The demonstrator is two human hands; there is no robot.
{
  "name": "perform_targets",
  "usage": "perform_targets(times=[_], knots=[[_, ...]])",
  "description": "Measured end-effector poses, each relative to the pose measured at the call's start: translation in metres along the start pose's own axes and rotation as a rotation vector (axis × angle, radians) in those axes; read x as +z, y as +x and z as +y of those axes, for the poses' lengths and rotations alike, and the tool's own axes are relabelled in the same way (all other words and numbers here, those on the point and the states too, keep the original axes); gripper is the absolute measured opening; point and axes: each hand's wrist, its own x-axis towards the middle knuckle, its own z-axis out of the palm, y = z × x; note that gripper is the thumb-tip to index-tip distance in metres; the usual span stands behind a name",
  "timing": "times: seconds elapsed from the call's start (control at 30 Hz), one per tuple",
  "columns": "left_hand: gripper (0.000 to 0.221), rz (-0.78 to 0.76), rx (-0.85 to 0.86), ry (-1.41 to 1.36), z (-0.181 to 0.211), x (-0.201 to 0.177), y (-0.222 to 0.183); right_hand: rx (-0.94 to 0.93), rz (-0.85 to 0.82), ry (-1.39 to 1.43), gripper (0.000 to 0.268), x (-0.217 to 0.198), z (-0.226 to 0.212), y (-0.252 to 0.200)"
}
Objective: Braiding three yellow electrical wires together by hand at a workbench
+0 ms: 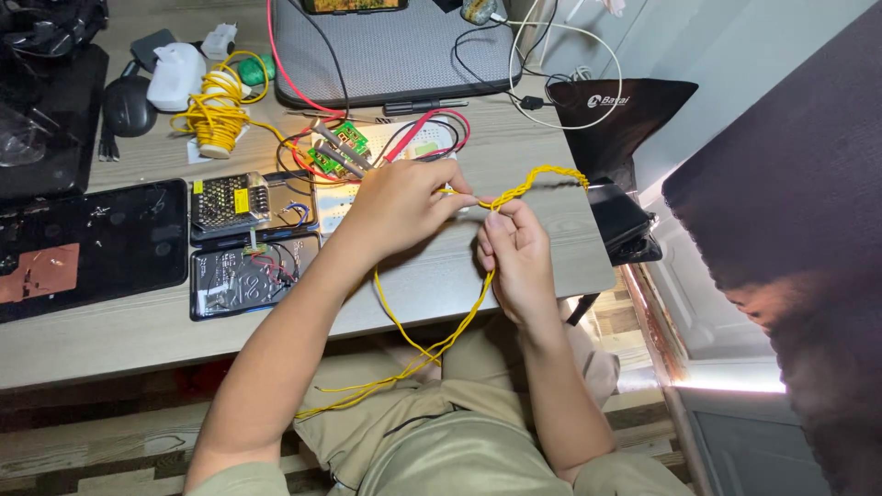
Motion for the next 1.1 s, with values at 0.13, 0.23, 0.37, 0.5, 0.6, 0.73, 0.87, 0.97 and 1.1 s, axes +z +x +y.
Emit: perform_targets(times=[0.13, 0.23, 0.37, 0.5, 0.6, 0.73, 0.87, 0.97, 1.1], knots=[[0.011, 0.084, 0.077, 0.021, -0.004, 0.009, 0.000, 0.008, -0.005, -0.001, 0.024, -0.014, 0.017, 0.004], [0.011, 0.088, 0.085, -0.018, 0.001, 0.006, -0.003, 0.009, 0.015, 0.020, 0.022, -0.015, 0.017, 0.004], [0.014, 0.107, 0.182, 0.007, 0.000, 0.005, -0.003, -0.010, -0.017, 0.012, 0.024, -0.011, 0.014, 0.002], [0.017, 0.214, 0.284, 0.107, -0.005, 0.012, -0.005, -0.032, -0.045, 0.011, 0.021, -0.015, 0.016, 0.004], [0.017, 0.224, 0.266, 0.117, -0.007, 0.018, -0.003, -0.027, -0.036, 0.021, 0.019, -0.009, 0.010, 0.004], [0.020, 0.045, 0.084, -0.026, 0.009, -0.003, -0.007, -0.017, -0.020, 0.066, 0.024, -0.014, 0.009, 0.003], [0.023, -0.120, -0.137, -0.295, 0.018, -0.012, -0.036, 0.067, -0.047, 0.257, 0.024, -0.020, 0.004, 0.004], [0.025, -0.189, -0.278, -0.510, 0.021, -0.006, -0.109, 0.175, -0.063, 0.388, 0.021, -0.028, -0.002, 0.004], [0.034, -0.372, -0.537, -0.841, -0.014, 0.008, -0.246, 0.280, -0.081, 0.502, 0.016, -0.026, -0.011, 0.005]])
